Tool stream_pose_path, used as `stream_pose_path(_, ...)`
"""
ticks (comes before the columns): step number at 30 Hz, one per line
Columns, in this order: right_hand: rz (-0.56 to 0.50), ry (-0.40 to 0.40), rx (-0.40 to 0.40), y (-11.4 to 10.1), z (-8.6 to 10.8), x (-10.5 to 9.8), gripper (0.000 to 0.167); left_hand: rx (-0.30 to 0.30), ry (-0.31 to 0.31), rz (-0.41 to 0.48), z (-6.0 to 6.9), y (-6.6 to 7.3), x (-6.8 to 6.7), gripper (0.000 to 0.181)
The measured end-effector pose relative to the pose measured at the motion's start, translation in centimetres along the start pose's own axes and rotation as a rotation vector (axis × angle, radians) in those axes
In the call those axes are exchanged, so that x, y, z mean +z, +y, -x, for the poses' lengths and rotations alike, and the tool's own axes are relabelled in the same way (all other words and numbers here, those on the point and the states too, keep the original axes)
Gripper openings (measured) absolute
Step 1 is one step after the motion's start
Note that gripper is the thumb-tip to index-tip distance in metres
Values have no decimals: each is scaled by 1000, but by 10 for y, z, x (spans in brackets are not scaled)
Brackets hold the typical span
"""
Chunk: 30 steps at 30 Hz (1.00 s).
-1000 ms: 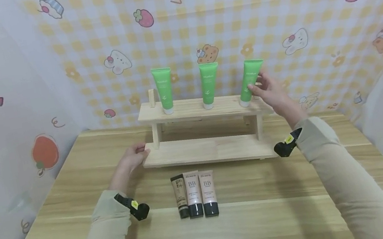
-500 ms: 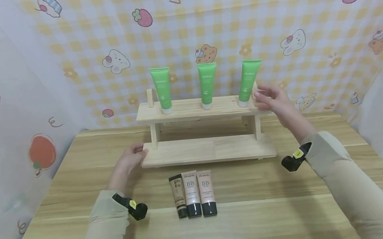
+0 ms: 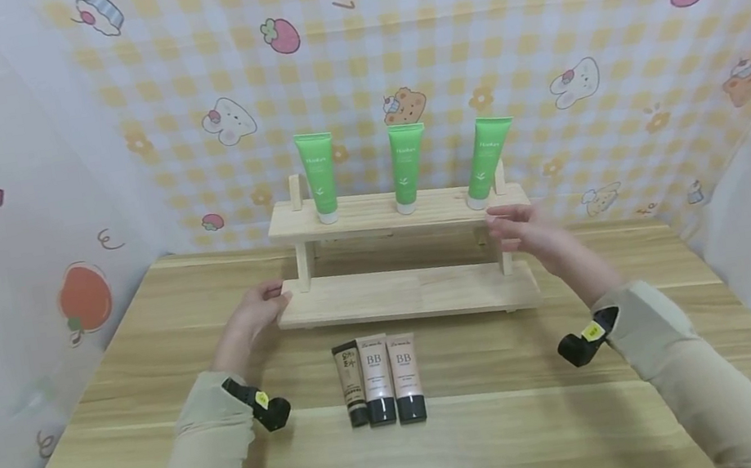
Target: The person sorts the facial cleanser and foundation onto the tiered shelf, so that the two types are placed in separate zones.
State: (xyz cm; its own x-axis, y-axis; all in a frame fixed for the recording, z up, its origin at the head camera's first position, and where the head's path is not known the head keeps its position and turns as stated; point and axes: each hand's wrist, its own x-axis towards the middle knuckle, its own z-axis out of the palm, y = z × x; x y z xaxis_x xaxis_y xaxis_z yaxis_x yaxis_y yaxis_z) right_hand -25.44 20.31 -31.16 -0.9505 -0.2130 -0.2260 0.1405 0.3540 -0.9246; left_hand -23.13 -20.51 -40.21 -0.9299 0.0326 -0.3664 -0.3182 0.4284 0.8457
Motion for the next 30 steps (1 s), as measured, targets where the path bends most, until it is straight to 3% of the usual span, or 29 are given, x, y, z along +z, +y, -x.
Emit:
stream_pose_path(11,-16,-104,61,21,2,24,58,13,-21,21,2,2,2,55)
stream_pose_path(30,24,-455,120,37,11,81,53,2,13,31,0,2,1,54)
